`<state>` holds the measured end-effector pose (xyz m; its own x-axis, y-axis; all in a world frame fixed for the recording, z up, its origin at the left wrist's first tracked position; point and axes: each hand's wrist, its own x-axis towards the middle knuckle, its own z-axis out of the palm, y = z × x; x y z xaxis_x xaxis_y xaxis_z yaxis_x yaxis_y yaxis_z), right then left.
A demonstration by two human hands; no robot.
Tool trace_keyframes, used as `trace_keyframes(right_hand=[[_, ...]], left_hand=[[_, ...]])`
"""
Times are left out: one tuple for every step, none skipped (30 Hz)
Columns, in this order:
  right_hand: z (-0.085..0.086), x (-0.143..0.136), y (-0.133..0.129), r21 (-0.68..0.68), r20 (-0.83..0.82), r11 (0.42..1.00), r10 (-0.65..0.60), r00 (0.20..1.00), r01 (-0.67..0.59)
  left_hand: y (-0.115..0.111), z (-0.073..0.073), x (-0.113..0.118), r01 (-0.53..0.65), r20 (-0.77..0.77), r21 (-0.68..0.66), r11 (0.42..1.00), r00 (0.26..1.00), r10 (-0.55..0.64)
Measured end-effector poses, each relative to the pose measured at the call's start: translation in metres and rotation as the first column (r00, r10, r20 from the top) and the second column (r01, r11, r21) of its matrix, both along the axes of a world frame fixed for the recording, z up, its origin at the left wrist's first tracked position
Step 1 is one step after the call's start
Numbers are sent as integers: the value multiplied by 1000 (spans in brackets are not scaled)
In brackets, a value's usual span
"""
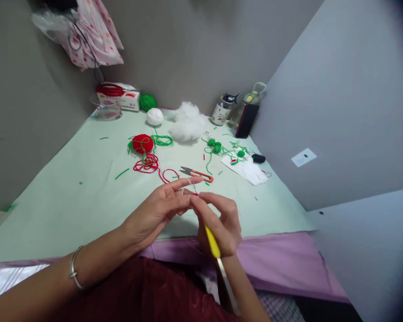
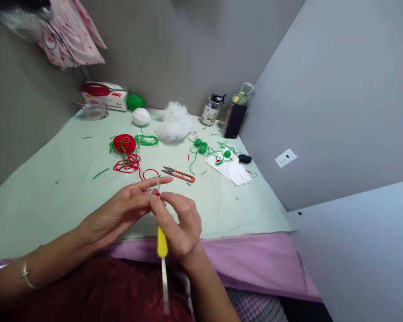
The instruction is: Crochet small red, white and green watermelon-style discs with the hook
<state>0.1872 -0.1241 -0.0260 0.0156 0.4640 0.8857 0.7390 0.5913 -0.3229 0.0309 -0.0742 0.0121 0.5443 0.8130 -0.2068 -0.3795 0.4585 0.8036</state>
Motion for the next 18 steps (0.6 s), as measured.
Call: trace_keyframes(right_hand=[[2, 1, 0, -32, -87, 998, 47, 995, -50], [4, 2, 1, -70, -199, 990, 106, 974, -122], [8, 3, 2, -85, -332, 978, 154, 931, -192], [12, 4, 3, -92, -441, 962, 192, 877, -257], [15, 4, 5, -100, -509, 945, 220, 832, -311], [17, 4, 6, -111, -539, 930, 239, 808, -349], [19, 4, 7, -129, -538, 918, 254, 804, -376], [19, 3, 8, -145, -517, 911, 262, 815, -385], [17, 1, 8, -155, -482, 915, 259, 837, -373], [15, 0, 8, -158, -432, 927, 243, 868, -339], [11, -2, 7, -152, -370, 947, 212, 905, -284], [8, -3, 6, -123, -297, 970, 167, 940, -211], [5, -3, 6, -77, -219, 987, 119, 968, -138], [3, -4, 5, -36, -155, 996, 78, 985, -85], [3, -3, 5, 8, -118, 999, 51, 992, -50], [3, -2, 5, -1, -135, 998, 57, 989, -58], [5, 0, 5, -51, -202, 995, 77, 976, -89], [7, 1, 6, -86, -312, 988, 96, 945, -128]], left_hand=[[1, 1, 0, 25, 32, -50, 998, 999, -23], [2, 2, 0, 37, 52, -71, 997, 998, -33], [3, 3, -1, 33, 58, -64, 997, 998, -29], [3, 3, -1, 21, 45, -32, 999, 999, -20], [2, 3, -1, 10, 22, 16, 1000, 1000, -10], [2, 3, -1, 1, -1, 70, 998, 1000, -1], [1, 3, -1, -11, -20, 122, 992, 1000, 13], [0, 2, 0, -24, -34, 164, 986, 999, 30], [-2, 2, 0, -41, -43, 195, 980, 998, 50], [-3, 1, 2, -60, -45, 211, 976, 996, 71], [-3, 0, 3, -79, -43, 211, 974, 995, 90], [-3, -1, 4, -87, -42, 194, 977, 994, 97], [-3, -1, 4, -81, -35, 158, 984, 996, 88], [-2, -1, 5, -58, -18, 106, 993, 998, 60], [0, 0, 5, -28, 10, 50, 998, 1000, 27], [1, 0, 5, 2, 42, -4, 1000, 999, -1], [3, 1, 4, 16, 71, -43, 999, 997, -13], [5, 1, 4, 14, 88, -59, 998, 996, -9]])
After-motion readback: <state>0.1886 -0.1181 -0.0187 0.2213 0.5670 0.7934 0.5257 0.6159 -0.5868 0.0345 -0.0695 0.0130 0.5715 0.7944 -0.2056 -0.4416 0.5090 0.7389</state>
